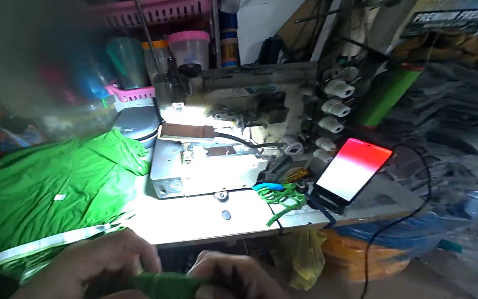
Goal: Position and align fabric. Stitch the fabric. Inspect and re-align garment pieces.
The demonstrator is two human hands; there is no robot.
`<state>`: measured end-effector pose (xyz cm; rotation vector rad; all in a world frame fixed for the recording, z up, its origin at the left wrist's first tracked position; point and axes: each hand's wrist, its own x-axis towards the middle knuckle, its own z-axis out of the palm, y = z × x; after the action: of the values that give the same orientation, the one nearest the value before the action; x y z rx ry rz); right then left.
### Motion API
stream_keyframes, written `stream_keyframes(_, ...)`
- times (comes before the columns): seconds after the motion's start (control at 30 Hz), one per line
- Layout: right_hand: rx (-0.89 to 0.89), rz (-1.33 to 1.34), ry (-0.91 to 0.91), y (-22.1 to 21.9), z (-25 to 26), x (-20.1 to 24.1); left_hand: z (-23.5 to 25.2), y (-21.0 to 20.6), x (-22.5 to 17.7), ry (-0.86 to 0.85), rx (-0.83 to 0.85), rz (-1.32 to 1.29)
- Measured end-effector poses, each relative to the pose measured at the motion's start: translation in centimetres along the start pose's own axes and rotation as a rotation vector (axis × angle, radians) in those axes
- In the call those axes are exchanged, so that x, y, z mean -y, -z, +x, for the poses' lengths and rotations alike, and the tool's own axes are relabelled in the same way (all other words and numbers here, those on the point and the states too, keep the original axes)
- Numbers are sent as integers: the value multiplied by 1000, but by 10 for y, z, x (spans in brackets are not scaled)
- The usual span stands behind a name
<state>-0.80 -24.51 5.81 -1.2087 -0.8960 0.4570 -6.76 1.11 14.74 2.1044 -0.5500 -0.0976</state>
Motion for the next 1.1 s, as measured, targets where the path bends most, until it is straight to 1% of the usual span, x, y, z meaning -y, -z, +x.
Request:
stream_keyframes(0.07,-59,52,-99,15,4,-6,4,-2,28,-7,-17,-61)
stream_keyframes(0.1,-84,76,-132,22,8,-12,5,-2,43,-11,-35,-33)
stream_keyframes(0.17,-143,81,-158,33,17,-24,8,0,62,2,-112,117)
stream_keyframes(0.2,-175,46,-150,35,22,-30,10,1,68,13,-162,242)
stream_keyframes(0.27,-236,-98,-110,36,31,-41,17,1,82,28,-295,469)
stream_keyframes(0.3,-260,-177,-86,36,35,-48,22,0,89,49,-365,479)
stream_keyframes(0.33,-276,-243,-63,35,39,-55,28,0,95,90,-427,397)
stream_keyframes(0.4,-294,-304,-52,30,44,-66,41,-2,105,237,-517,66)
stream_keyframes(0.43,-298,-324,-72,25,47,-70,50,-3,108,300,-555,-57)
stream_keyframes(0.47,-307,-335,-106,20,51,-74,59,-4,112,330,-578,-86)
stream_keyframes(0.5,-333,-331,-155,16,54,-79,67,-2,115,316,-586,-52)
stream_keyframes(0.6,-389,-309,-386,19,66,-92,96,12,126,145,-587,287)
stream_keyframes(0.63,-398,-304,-400,25,71,-101,111,18,129,159,-554,376)
stream_keyframes(0.67,-407,-300,-396,32,75,-110,128,25,132,212,-483,463)
stream_keyframes(0.73,-433,-191,-449,44,80,-119,164,31,135,310,-314,647)
stream_keyframes(0.77,-473,-132,-447,50,83,-119,182,31,139,354,-253,683)
stream_keyframes(0.8,-524,-72,-457,54,84,-117,200,31,163,264,-276,717)
stream_keyframes(0.83,-562,-17,-464,58,85,-114,216,32,182,200,-289,699)
stream_keyframes(0.87,-590,30,-454,62,87,-112,226,33,192,174,-284,641)
stream_keyframes(0.9,-616,78,-427,66,91,-111,228,34,193,169,-300,548)
stream_keyframes(0.93,-646,121,-406,68,95,-110,223,31,184,177,-340,481)
stream_keyframes(0.97,-669,154,-393,68,99,-110,212,22,167,190,-421,430)
stream_keyframes(1.0,-676,178,-378,67,102,-109,199,10,143,243,-508,395)
stream_keyframes(1.03,-672,191,-361,64,104,-108,191,1,130,267,-577,407)
stream_keyframes(1.07,-660,204,-352,61,105,-107,191,11,119,263,-513,371)
stream_keyframes(1.1,-645,209,-358,57,103,-105,193,20,132,123,-486,414)
